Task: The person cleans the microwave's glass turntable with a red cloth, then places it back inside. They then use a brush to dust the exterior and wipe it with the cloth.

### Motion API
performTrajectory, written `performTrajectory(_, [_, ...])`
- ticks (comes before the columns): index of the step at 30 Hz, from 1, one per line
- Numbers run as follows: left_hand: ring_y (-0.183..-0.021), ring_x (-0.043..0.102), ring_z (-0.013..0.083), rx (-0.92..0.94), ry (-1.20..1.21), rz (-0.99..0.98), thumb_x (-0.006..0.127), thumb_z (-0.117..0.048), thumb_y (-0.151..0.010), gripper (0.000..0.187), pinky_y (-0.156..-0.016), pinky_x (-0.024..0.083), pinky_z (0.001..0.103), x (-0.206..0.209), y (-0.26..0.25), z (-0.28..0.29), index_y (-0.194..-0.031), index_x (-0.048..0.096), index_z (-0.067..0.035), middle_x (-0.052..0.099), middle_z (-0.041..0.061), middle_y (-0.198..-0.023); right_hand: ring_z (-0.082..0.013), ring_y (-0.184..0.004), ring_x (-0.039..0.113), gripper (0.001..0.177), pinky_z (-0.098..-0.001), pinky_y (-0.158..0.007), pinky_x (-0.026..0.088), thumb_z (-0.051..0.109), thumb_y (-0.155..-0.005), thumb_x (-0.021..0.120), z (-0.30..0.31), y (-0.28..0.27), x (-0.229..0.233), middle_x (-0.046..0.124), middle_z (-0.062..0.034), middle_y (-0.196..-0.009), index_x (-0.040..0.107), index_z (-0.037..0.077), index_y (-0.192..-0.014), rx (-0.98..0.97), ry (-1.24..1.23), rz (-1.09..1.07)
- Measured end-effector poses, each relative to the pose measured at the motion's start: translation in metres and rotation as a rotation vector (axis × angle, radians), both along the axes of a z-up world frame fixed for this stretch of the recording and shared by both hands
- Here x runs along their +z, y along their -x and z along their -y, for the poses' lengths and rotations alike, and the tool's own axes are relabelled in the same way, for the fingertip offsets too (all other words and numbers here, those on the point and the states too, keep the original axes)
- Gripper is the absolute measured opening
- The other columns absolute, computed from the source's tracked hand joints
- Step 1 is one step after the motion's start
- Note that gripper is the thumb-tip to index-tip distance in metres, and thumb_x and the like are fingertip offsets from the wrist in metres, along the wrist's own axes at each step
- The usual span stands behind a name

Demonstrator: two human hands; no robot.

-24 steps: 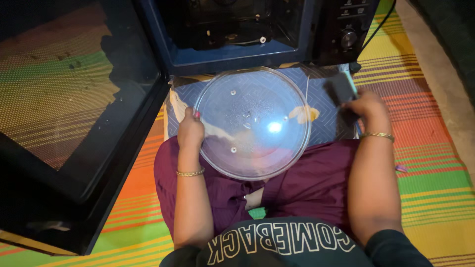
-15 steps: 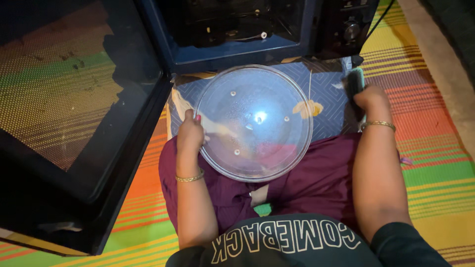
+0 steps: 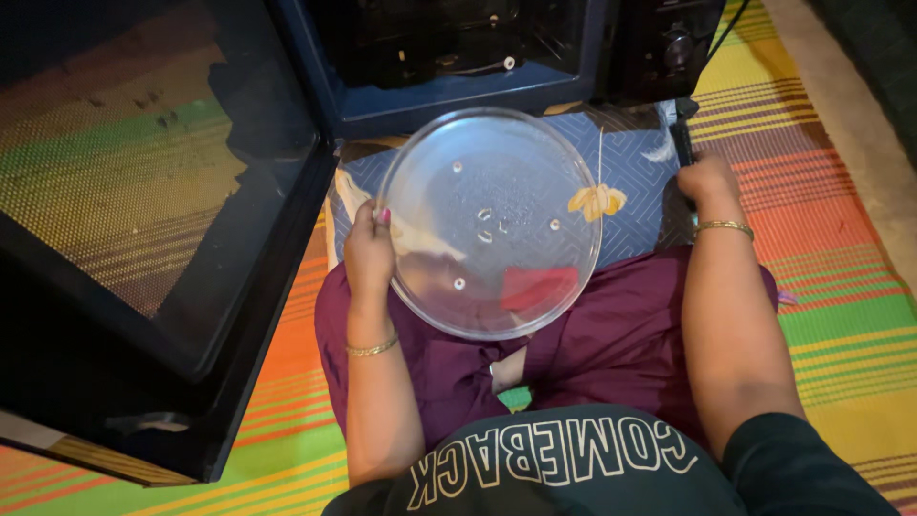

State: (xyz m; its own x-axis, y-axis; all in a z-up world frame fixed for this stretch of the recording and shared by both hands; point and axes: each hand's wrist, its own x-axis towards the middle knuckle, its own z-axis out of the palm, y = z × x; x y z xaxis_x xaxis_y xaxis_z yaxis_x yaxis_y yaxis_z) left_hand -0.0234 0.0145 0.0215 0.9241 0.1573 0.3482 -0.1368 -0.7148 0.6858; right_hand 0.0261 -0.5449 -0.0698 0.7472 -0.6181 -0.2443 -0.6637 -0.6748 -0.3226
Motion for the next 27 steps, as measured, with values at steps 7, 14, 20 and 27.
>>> performTrajectory(7, [-0.075, 0.071, 0.0204, 0.142, 0.348, -0.234, 0.057, -0.025, -0.105, 0.029, -0.068, 0.054, 0.034, 0.0, -0.01, 0.008, -0.126, 0.069, -0.01, 0.076, 0.014, -0.094, -0.0414, -0.108, 0.066, 0.032, -0.0494, -0.092, 0.052, 0.024, -0.095, 0.069, -0.033, 0.012, 0.016, 0.072, -0.0226, -0.116, 0.072, 0.004, -0.12, 0.231, 0.136, 0.461])
performTrajectory(14, [-0.07, 0.067, 0.0134, 0.119, 0.382, -0.157, 0.056, -0.022, -0.105, 0.031, -0.059, 0.054, 0.029, -0.003, -0.015, 0.005, -0.128, 0.07, -0.008, 0.073, 0.008, -0.088, -0.0162, -0.056, 0.067, 0.029, -0.0313, -0.053, 0.053, 0.032, -0.087, 0.077, -0.11, 0.033, 0.031, 0.076, -0.0055, -0.069, 0.081, 0.004, -0.096, 0.748, -0.579, -0.587])
performTrajectory(20, [-0.061, 0.062, 0.0104, 0.143, 0.437, -0.244, 0.055, -0.024, -0.105, 0.032, -0.053, 0.052, 0.028, 0.005, -0.014, 0.004, -0.131, 0.068, -0.01, 0.068, 0.004, -0.078, -0.0076, -0.053, 0.058, 0.032, -0.0263, -0.048, 0.04, 0.031, -0.079, 0.08, -0.144, 0.048, 0.037, 0.073, 0.0005, -0.066, 0.082, 0.018, -0.109, 0.93, -0.651, -0.833])
performTrajectory(27, [-0.056, 0.058, 0.009, 0.103, 0.511, -0.265, 0.054, -0.023, -0.106, 0.033, -0.05, 0.05, 0.026, 0.006, -0.014, 0.0, -0.133, 0.067, -0.011, 0.066, 0.002, -0.076, -0.0114, -0.049, 0.051, 0.024, -0.029, -0.047, 0.037, 0.031, -0.081, 0.083, -0.148, 0.065, 0.017, 0.067, -0.0018, -0.061, 0.082, 0.01, -0.094, 0.766, -0.646, -0.657])
